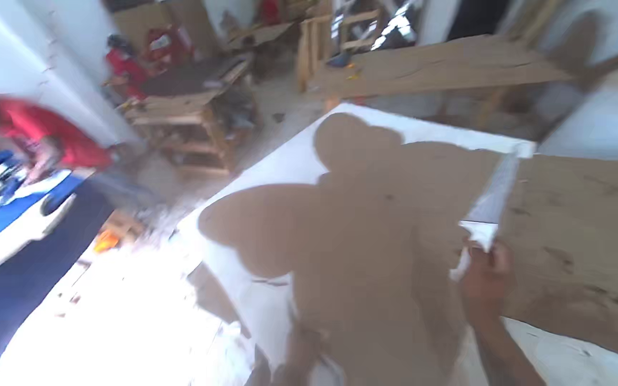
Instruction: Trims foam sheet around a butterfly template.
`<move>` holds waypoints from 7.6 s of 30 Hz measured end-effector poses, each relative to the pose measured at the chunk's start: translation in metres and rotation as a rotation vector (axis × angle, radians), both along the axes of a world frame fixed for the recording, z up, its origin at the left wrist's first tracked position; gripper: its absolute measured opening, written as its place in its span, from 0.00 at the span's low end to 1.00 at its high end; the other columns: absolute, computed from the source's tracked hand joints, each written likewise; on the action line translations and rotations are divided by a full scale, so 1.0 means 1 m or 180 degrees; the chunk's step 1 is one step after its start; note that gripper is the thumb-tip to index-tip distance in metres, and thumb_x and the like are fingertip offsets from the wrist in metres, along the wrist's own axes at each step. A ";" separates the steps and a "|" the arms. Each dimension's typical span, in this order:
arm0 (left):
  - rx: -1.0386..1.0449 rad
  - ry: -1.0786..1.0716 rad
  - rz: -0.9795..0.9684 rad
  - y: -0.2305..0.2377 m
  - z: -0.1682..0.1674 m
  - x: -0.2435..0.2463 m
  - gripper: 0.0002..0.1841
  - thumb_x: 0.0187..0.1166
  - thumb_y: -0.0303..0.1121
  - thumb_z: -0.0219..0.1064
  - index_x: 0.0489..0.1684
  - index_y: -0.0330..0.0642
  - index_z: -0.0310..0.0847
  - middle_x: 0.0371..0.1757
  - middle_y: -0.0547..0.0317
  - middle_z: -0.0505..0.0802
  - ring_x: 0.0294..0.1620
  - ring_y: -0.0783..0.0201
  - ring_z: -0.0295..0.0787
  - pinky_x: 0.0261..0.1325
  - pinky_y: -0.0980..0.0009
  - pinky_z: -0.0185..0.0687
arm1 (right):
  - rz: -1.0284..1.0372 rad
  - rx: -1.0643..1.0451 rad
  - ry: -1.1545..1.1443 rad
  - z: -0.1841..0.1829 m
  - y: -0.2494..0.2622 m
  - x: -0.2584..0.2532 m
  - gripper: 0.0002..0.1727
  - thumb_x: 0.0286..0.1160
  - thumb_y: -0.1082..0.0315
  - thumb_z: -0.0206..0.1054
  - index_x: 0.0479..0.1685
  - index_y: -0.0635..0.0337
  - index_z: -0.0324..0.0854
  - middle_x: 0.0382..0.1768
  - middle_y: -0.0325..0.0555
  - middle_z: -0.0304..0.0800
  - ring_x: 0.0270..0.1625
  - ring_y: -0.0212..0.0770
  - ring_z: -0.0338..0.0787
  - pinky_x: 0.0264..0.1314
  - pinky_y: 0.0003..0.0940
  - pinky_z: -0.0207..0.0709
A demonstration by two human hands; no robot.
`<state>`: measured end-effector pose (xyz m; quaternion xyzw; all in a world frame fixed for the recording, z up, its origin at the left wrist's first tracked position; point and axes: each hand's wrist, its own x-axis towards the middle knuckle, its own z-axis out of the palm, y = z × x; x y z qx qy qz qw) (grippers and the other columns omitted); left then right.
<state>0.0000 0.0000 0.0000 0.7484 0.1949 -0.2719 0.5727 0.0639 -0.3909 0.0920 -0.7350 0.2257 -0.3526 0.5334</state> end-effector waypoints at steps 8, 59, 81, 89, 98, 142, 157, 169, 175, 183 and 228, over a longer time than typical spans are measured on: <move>-0.1532 0.0090 -0.0537 -0.047 0.011 -0.055 0.21 0.77 0.33 0.72 0.68 0.36 0.85 0.57 0.46 0.95 0.53 0.52 0.95 0.59 0.51 0.92 | 0.1539 0.0203 0.0637 0.020 0.118 -0.087 0.33 0.83 0.59 0.62 0.89 0.49 0.62 0.47 0.50 0.91 0.28 0.44 0.87 0.25 0.40 0.85; 0.1565 -0.0911 0.1234 0.321 0.012 0.155 0.30 0.66 0.34 0.76 0.73 0.47 0.79 0.59 0.47 0.92 0.55 0.45 0.91 0.60 0.35 0.84 | 0.3907 -0.1733 0.1371 -0.074 0.499 0.221 0.27 0.89 0.56 0.58 0.86 0.46 0.68 0.64 0.48 0.88 0.55 0.43 0.93 0.57 0.50 0.88; 0.1220 0.0168 0.0524 0.252 -0.001 0.096 0.14 0.77 0.46 0.68 0.32 0.44 0.88 0.26 0.53 0.94 0.28 0.51 0.91 0.38 0.41 0.84 | 0.4311 -0.2968 0.1812 -0.051 0.357 0.037 0.29 0.92 0.56 0.54 0.91 0.27 0.62 0.79 0.28 0.79 0.72 0.30 0.85 0.71 0.40 0.83; 0.0980 0.0001 0.0614 0.258 -0.012 0.095 0.13 0.78 0.41 0.67 0.26 0.45 0.86 0.20 0.56 0.91 0.21 0.55 0.88 0.32 0.45 0.83 | 0.4271 -0.3034 0.1884 -0.033 0.391 0.046 0.28 0.90 0.60 0.57 0.89 0.29 0.66 0.71 0.34 0.85 0.62 0.33 0.90 0.61 0.40 0.87; 0.1000 0.0008 0.0775 0.256 -0.017 0.091 0.11 0.79 0.41 0.70 0.27 0.48 0.87 0.17 0.61 0.90 0.15 0.60 0.85 0.22 0.53 0.83 | 0.4118 -0.3166 0.2048 -0.034 0.383 0.041 0.31 0.86 0.60 0.61 0.88 0.22 0.66 0.61 0.36 0.87 0.44 0.34 0.90 0.39 0.37 0.89; 0.1466 -0.2069 -0.2457 0.143 -0.013 -0.013 0.29 0.76 0.46 0.68 0.82 0.61 0.76 0.95 0.71 0.61 0.98 0.63 0.38 0.99 0.51 0.41 | 0.3886 -0.3176 0.2913 -0.018 0.256 -0.020 0.30 0.89 0.55 0.54 0.87 0.12 0.62 0.50 0.35 0.87 0.30 0.34 0.87 0.25 0.37 0.83; 0.1825 -0.1921 -0.2916 0.139 -0.007 -0.016 0.37 0.71 0.51 0.73 0.87 0.74 0.68 0.97 0.65 0.54 0.98 0.57 0.34 0.97 0.43 0.36 | 0.3525 -0.2641 0.3196 -0.017 0.243 -0.084 0.31 0.89 0.53 0.54 0.89 0.11 0.58 0.43 0.33 0.83 0.31 0.31 0.84 0.26 0.35 0.82; 0.2064 -0.1953 -0.3076 0.143 0.001 -0.022 0.38 0.65 0.47 0.78 0.83 0.73 0.74 0.95 0.59 0.60 0.97 0.52 0.39 0.96 0.41 0.37 | 0.3538 -0.2820 0.3548 0.012 0.165 -0.146 0.32 0.88 0.57 0.53 0.87 0.09 0.61 0.44 0.37 0.86 0.28 0.38 0.87 0.21 0.45 0.82; 0.1941 -0.1865 -0.2874 0.160 0.014 -0.035 0.23 0.71 0.52 0.72 0.68 0.74 0.85 0.88 0.68 0.72 0.95 0.60 0.49 0.95 0.48 0.46 | 0.3847 -0.1696 0.3278 0.023 0.121 -0.177 0.30 0.87 0.57 0.58 0.88 0.23 0.66 0.56 0.42 0.89 0.51 0.38 0.90 0.49 0.43 0.88; 0.1820 -0.2078 -0.0883 0.275 0.060 0.037 0.19 0.74 0.36 0.75 0.65 0.54 0.88 0.74 0.66 0.86 0.78 0.63 0.79 0.80 0.52 0.79 | 0.2129 0.0071 0.1905 -0.024 0.195 -0.180 0.38 0.84 0.64 0.65 0.94 0.52 0.56 0.66 0.46 0.87 0.41 0.39 0.93 0.40 0.42 0.93; 0.0529 -0.3766 -0.3575 0.250 -0.085 0.244 0.32 0.73 0.55 0.70 0.82 0.73 0.74 0.92 0.74 0.65 0.95 0.61 0.47 0.94 0.48 0.49 | 0.0152 0.1304 0.1947 -0.024 0.496 -0.042 0.35 0.90 0.57 0.57 0.94 0.26 0.52 0.30 0.47 0.85 0.18 0.44 0.79 0.19 0.43 0.80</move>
